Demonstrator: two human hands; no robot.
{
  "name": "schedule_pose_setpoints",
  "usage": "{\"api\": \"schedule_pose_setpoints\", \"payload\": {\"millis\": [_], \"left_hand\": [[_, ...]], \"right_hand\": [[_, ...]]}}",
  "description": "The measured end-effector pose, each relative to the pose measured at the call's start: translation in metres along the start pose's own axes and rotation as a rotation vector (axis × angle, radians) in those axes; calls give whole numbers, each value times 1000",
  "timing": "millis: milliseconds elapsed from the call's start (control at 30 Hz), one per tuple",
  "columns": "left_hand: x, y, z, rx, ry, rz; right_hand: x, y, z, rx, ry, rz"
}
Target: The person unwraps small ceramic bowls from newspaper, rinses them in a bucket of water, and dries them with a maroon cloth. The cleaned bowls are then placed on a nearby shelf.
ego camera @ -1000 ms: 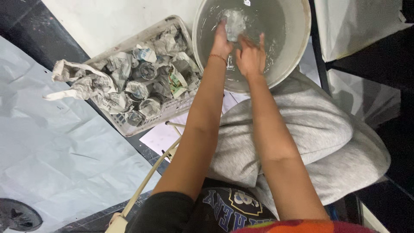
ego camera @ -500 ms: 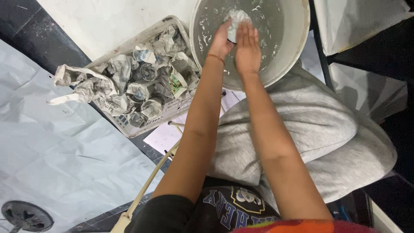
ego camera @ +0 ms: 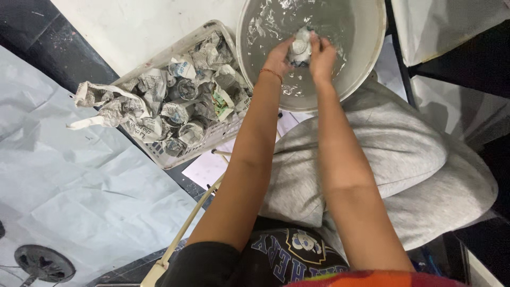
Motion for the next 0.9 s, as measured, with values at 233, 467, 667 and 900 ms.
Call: {"api": "schedule_pose_setpoints", "payload": {"millis": [233, 467, 667, 900], "left_hand": [[16, -3, 43, 97, -47, 130], [29, -8, 56, 20, -74, 192], [4, 11, -10, 10, -57, 146], [12, 3, 7, -180, -83, 189]], "right_hand": [[34, -13, -1, -170, -163, 167], [17, -20, 7, -245, -47, -212], [-20, -3, 13, -166, -218, 146], [21, -25, -1, -246, -360, -230]]}}
Point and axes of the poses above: each hand's wrist, its own z-axis away from the middle knuckle, its own y-axis out of the back of the hand, x = y × z, the point moved 3 cm from there along -z, towards the middle knuckle, and after that the axes turned 15 degrees about x, right-handed, at the moved point
